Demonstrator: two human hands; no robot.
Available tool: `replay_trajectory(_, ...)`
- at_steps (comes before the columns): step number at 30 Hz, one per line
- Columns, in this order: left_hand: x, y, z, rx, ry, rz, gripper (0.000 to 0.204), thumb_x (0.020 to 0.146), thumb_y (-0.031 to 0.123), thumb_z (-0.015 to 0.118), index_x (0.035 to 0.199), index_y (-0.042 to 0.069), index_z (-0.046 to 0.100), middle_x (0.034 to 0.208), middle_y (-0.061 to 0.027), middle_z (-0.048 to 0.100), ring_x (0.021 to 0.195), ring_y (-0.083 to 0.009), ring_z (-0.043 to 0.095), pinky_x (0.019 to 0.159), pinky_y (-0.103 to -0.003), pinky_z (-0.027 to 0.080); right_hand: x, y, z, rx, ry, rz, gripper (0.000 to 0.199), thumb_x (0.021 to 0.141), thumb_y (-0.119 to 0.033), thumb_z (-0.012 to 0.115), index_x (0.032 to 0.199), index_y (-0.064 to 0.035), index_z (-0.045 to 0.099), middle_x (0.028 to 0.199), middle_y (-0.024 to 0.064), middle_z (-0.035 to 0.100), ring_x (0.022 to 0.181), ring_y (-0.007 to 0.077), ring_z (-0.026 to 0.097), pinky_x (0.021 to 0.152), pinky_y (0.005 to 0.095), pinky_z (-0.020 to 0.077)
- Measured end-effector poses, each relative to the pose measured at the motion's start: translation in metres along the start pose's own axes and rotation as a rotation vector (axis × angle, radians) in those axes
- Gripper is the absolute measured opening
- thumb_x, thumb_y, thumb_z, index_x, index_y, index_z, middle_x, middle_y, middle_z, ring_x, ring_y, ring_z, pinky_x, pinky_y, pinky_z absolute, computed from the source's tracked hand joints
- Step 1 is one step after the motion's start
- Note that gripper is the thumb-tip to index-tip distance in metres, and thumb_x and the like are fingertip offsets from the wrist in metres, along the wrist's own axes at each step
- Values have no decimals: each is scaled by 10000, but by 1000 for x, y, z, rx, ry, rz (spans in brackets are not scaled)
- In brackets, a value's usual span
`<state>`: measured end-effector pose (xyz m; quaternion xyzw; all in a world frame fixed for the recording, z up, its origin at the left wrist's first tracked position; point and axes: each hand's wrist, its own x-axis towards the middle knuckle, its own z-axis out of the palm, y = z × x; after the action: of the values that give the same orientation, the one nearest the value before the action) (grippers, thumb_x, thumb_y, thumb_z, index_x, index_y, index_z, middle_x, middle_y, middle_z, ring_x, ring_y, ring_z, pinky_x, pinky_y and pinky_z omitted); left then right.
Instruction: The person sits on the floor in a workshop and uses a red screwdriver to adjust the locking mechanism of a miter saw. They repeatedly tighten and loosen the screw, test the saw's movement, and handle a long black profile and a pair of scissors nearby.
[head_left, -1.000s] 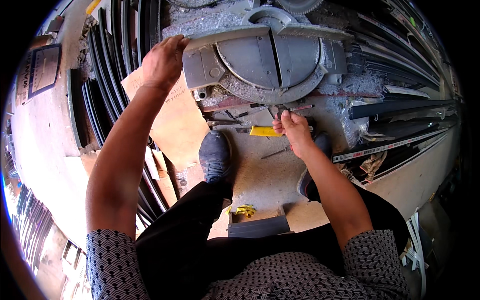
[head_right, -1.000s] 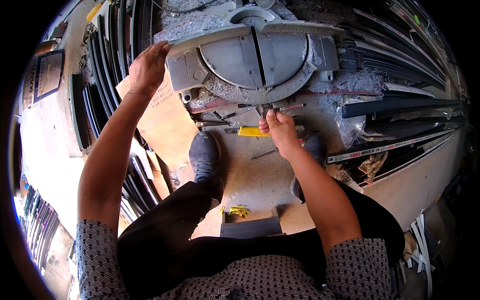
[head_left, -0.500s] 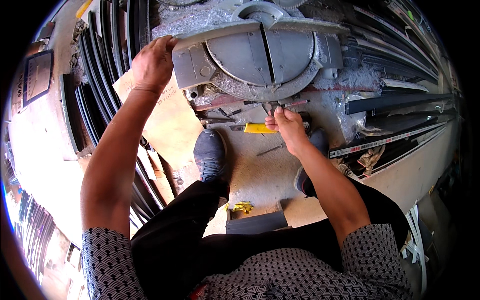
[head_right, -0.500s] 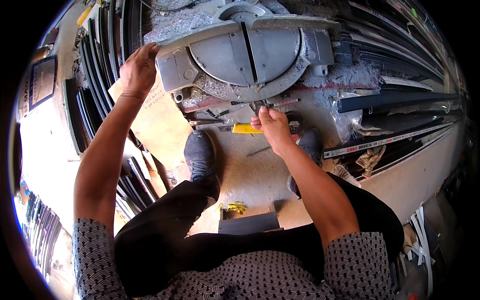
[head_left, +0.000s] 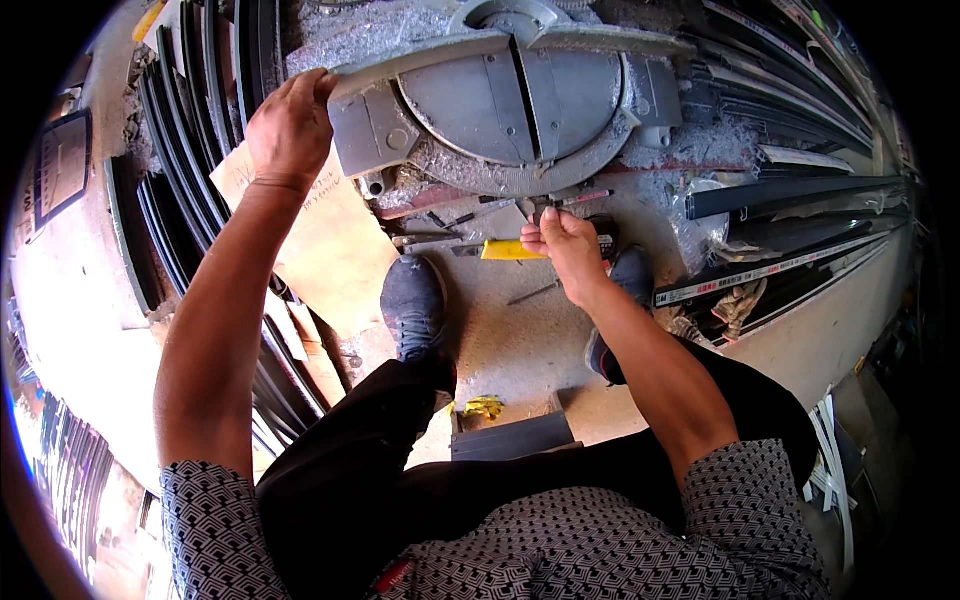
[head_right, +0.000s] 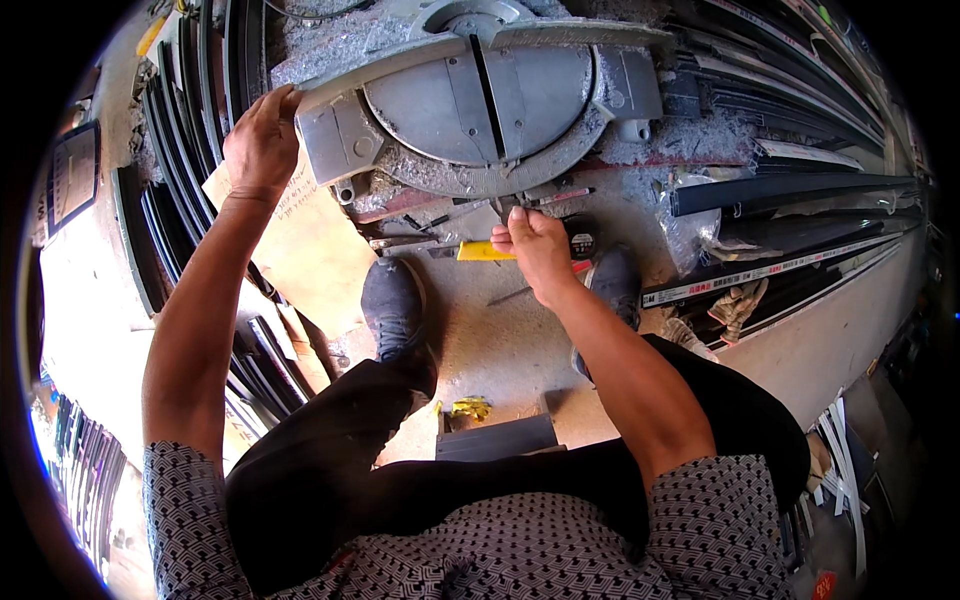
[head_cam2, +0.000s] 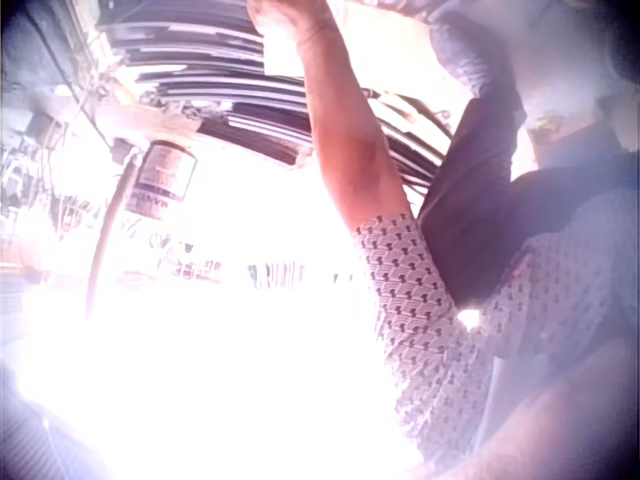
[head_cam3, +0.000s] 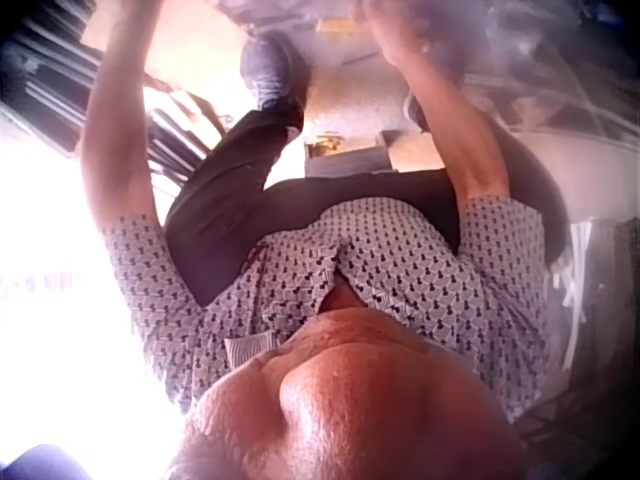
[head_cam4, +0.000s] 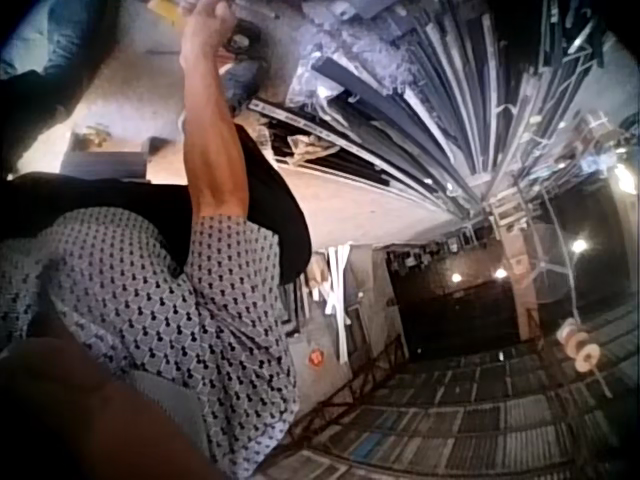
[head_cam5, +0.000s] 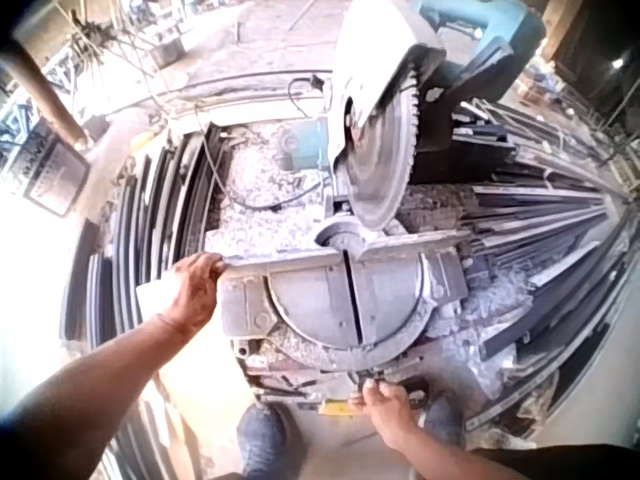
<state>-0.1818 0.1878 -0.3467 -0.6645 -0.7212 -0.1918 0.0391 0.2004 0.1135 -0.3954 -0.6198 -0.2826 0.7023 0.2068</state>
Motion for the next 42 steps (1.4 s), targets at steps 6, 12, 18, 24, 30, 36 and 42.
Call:
replay_trajectory(6,1,-3,-5,-24,-73,-11,274,1051,350,585,1136,125,718,1080,-98,748,956,-338,722,791,-417,582,1,-3,0,-167,1,-54,438,1123,-319,480,991,69,635,936,153,720,799,188,718,789,319,614)
replay_trajectory(12,3,-3,-7,-1,-74,50,335,1074,388,534,1161,112,702,1076,-102,739,982,-346,707,818,-439,571,4,-8,-6,-367,-53,-140,497,1058,-444,582,956,38,642,852,137,726,771,200,727,712,351,598)
replay_trajectory(18,-3,8,-3,44,-108,26,494,1074,470,496,1257,32,632,1182,-169,684,1150,-382,616,986,-458,499,5,-12,4,-936,131,-266,464,939,-461,736,919,-3,671,815,147,731,775,325,719,733,434,556)
replay_trajectory(24,-13,20,-10,73,-265,89,1116,841,665,739,1565,-49,277,1479,-272,448,1402,-429,417,1183,-499,349,9,-25,5,-995,209,-250,420,867,-410,739,879,9,718,908,270,736,907,453,718,839,512,563)
replay_trajectory(30,-18,41,-23,74,-320,128,1469,588,549,963,1632,34,67,1589,-268,256,1507,-464,232,1250,-569,192,12,-33,8,-1090,183,-187,414,855,-400,735,887,13,737,904,286,733,912,463,715,848,508,568)
replay_trajectory(36,-16,52,-25,142,-359,73,1444,536,491,987,1591,8,126,1472,-257,345,1440,-447,306,1228,-568,186,12,-39,7,-1102,101,-175,426,857,-395,733,849,31,752,889,290,727,907,462,715,860,498,568)
replay_trajectory(42,-9,53,-23,156,-388,49,1430,511,453,993,1566,2,140,1394,-237,380,1379,-438,355,1202,-557,232,19,-42,-1,-1110,-6,-119,469,847,-413,742,852,55,748,873,304,720,897,465,716,854,497,561)
